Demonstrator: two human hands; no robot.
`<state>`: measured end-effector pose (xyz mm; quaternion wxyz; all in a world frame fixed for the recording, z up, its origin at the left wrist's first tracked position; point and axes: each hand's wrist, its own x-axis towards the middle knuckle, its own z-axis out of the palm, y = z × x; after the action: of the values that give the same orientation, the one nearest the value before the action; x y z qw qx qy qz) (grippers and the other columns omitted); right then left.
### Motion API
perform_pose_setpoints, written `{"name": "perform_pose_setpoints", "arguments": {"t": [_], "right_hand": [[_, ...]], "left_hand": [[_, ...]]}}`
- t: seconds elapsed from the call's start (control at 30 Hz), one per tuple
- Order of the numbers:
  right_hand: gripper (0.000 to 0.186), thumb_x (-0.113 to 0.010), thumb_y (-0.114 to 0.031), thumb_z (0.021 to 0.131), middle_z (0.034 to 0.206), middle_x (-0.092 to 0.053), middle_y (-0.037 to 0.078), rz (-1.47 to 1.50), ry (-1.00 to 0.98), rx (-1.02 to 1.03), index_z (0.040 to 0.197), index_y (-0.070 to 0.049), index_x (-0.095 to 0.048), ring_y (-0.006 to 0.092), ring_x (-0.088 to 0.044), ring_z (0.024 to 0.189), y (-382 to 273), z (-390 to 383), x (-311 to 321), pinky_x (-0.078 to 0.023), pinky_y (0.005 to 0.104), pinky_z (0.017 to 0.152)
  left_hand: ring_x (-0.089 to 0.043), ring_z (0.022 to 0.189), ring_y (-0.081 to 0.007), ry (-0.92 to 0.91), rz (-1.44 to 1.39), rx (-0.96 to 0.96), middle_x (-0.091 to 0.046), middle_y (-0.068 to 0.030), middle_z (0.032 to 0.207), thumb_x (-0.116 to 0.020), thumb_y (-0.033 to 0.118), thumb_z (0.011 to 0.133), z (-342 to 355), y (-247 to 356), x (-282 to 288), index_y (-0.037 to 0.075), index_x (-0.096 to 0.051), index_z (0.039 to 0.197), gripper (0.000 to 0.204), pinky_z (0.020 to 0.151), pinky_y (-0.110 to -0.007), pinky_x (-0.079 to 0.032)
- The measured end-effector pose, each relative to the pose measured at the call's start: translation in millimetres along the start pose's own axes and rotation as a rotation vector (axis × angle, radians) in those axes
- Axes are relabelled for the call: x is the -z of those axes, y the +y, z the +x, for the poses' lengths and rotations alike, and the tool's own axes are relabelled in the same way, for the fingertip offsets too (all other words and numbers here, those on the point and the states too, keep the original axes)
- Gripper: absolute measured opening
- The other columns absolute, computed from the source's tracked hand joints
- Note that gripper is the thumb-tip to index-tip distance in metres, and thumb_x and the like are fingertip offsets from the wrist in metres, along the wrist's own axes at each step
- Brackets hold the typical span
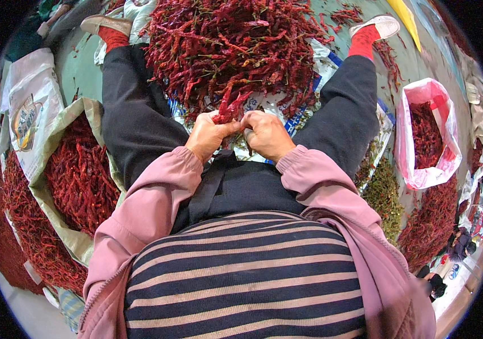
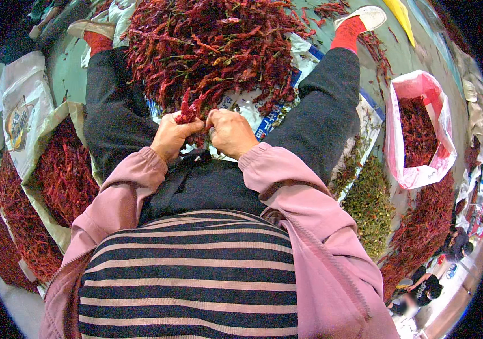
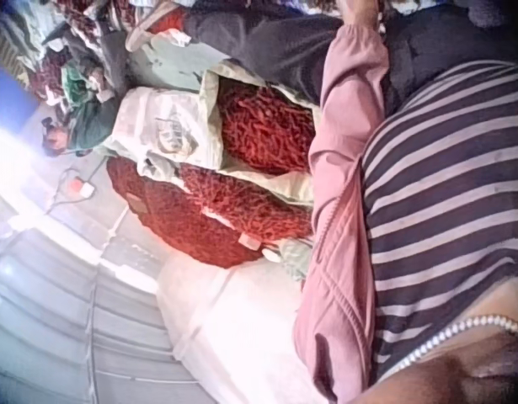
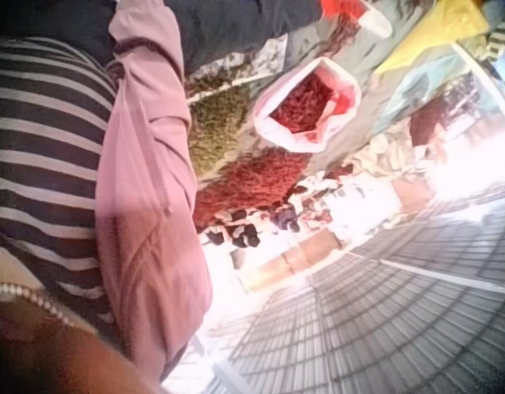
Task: The person sits on the floor and repeatedly picks up dried red chilies, removes the stems by hand, and places the de-stemmed chilies into a nearby bag. The task continues throughout the clip with consistent hand movements.
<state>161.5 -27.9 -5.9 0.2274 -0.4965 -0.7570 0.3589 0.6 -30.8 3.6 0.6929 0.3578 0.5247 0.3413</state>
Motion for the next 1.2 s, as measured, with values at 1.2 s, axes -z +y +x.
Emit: {"name": "perform_pose_setpoints", "arguments": {"t": [1.2], "right_hand": [[0.023, -0.056, -0.004, 0.067, 0.08, -0.06, 0.01, 0.313, -0.131, -0.214, 0.09, -0.003, -0.058, 0.0187, -0.058, 0.075, 33.3, -19.0, 31.9, -0.045, 0.0295, 0.07]], "left_hand": [[-0.05, 0.051, -0.0158, 0.399, -0.386, 0.173, -0.055, -0.0067, 0.063, -0.059, 0.008, 0.074, -12.9, -49.8, 50.4, 0.002, -0.054, 0.076, 0.008, 0.046, -0.029, -0.043]]}}
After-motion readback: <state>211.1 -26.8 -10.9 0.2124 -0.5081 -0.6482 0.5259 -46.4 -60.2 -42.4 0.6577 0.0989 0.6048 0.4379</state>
